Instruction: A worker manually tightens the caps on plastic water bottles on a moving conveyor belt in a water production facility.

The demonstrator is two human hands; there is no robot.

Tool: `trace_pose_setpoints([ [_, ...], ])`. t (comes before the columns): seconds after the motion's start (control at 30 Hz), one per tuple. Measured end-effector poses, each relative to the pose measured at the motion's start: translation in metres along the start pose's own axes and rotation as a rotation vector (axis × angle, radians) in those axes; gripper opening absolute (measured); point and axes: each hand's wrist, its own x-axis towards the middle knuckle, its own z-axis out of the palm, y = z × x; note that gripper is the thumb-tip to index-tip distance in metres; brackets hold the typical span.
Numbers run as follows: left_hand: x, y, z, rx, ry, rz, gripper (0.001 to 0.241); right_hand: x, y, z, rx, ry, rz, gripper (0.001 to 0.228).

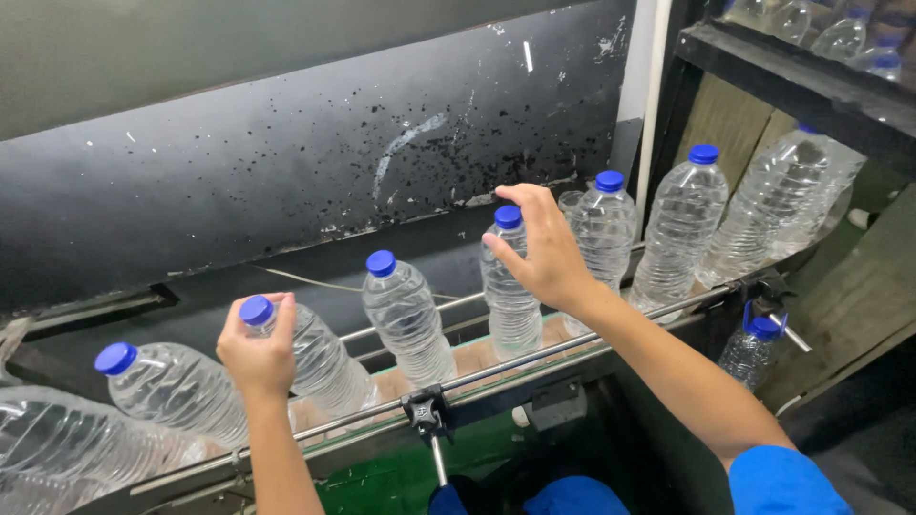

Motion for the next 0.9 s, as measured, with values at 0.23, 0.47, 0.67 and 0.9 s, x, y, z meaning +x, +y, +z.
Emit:
trace_pose_setpoints([
  [0.23, -0.011, 0.030, 0.023, -0.059, -0.061, -0.033, 0.010, -0.018, 0.032, 0.013, 0.020, 0.092, 0.152, 0.067],
  [0.47, -0.016, 0.060, 0.044, -0.105, -0.074, 0.037, 0.023, -0.021, 0.087, -0.005, 0.050, 0.166, 0.098, 0.060],
  [0.67, -0.022, 0.086, 0.036, -0.195, 0.138, 0.380, 0.028, -0.023, 0.111, -0.025, -0.023, 0.205, 0.042, 0.054],
  [0.9, -0.011, 0.071, -0.013, -0.085, 0.469, 0.470, 0.011, -0.025, 0.112, -0.055, -0.103, 0.211, -0.020, 0.038],
])
